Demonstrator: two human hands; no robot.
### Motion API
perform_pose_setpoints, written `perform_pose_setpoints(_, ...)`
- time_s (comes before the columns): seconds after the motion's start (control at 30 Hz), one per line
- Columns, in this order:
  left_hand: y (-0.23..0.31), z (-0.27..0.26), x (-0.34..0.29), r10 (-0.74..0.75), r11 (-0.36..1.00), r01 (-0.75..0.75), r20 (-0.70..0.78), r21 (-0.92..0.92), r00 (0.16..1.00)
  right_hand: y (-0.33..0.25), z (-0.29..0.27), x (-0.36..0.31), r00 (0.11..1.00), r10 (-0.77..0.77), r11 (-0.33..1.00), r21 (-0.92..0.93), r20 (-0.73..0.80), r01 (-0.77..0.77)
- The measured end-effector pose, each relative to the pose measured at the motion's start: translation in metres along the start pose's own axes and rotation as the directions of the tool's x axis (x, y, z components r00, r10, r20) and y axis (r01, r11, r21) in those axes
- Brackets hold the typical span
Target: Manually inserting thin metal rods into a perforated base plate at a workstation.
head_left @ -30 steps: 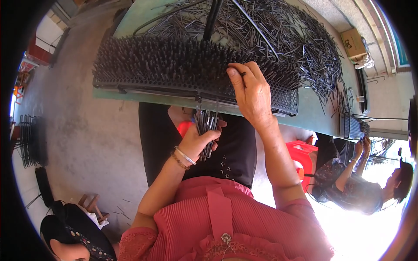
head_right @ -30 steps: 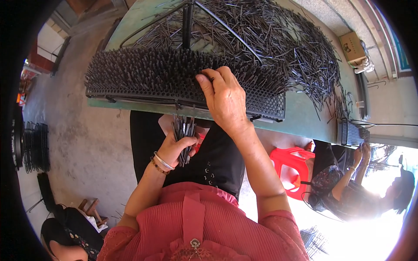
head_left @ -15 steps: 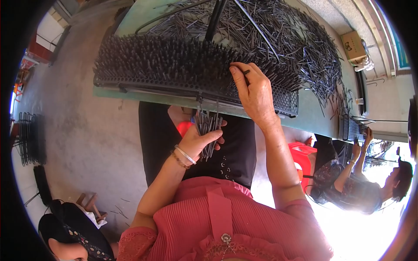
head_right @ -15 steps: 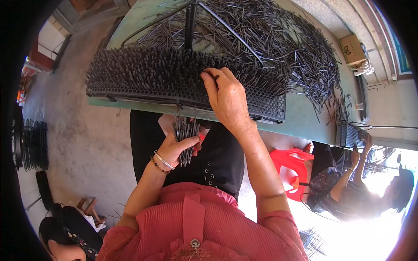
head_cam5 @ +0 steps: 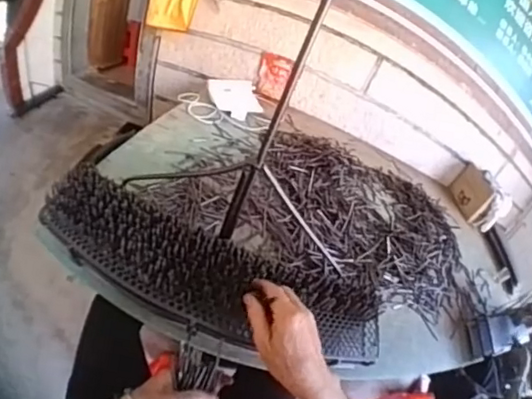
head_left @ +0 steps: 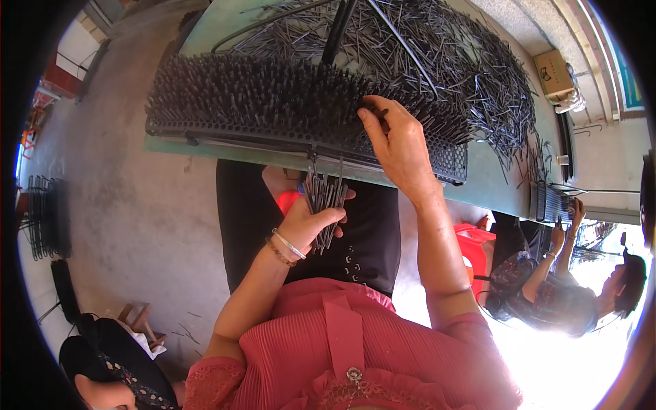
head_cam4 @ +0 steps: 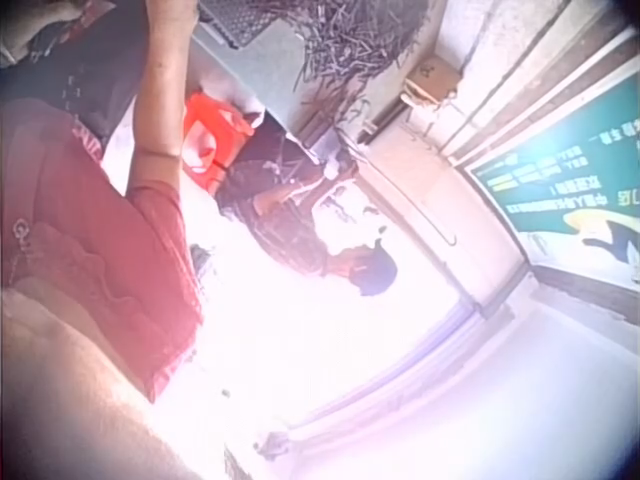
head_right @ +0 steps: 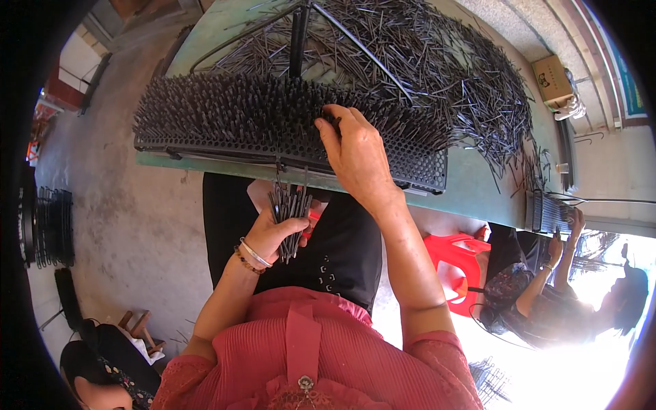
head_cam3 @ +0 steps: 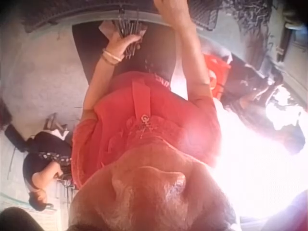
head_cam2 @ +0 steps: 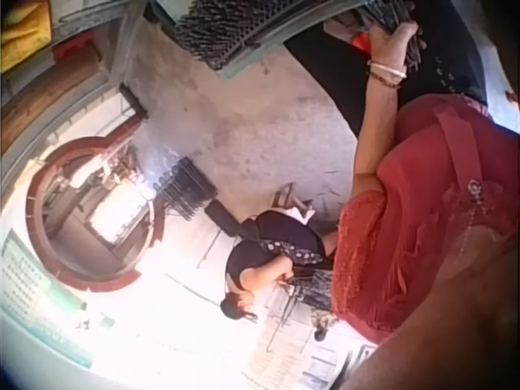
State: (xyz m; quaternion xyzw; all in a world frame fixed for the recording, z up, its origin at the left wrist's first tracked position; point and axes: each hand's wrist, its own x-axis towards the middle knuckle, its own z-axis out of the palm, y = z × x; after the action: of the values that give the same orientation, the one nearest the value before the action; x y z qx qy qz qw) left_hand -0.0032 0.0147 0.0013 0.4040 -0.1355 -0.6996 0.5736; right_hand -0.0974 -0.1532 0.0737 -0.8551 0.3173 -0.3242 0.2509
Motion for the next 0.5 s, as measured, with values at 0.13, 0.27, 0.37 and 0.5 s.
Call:
perform_pose_setpoints(0.13, 0.004, 0.002, -0.002, -0.003, 1.0, 0.003, 0.003, 0.016, 1.0, -0.004, -0.002, -0.001, 0.998, 0.054, 0.998, 0.017, 0.034, -0.055)
perform_pose_setpoints(0.27, 0.002, 0.0, 0.0, 0.022, 0.999, -0.024, 0.047, 0.025, 0.999, -0.001, -0.002, -0.004, 0.998, 0.049, 0.999, 0.003, 0.035, -0.049)
perform_pose_setpoints(0.37, 0.003, -0.001, 0.0, 0.024, 1.0, -0.024, 0.056, 0.014, 0.998, -0.006, -0.001, -0.006, 1.0, 0.004, 1.0, 0.03, -0.017, -0.003)
perform_pose_setpoints(0.5, 0.008, 0.002, -0.004, 0.056, 0.998, -0.056, 0.062, -0.005, 0.996, -0.014, -0.011, -0.016, 0.983, 0.148, 0.967, 0.192, 0.111, -0.167)
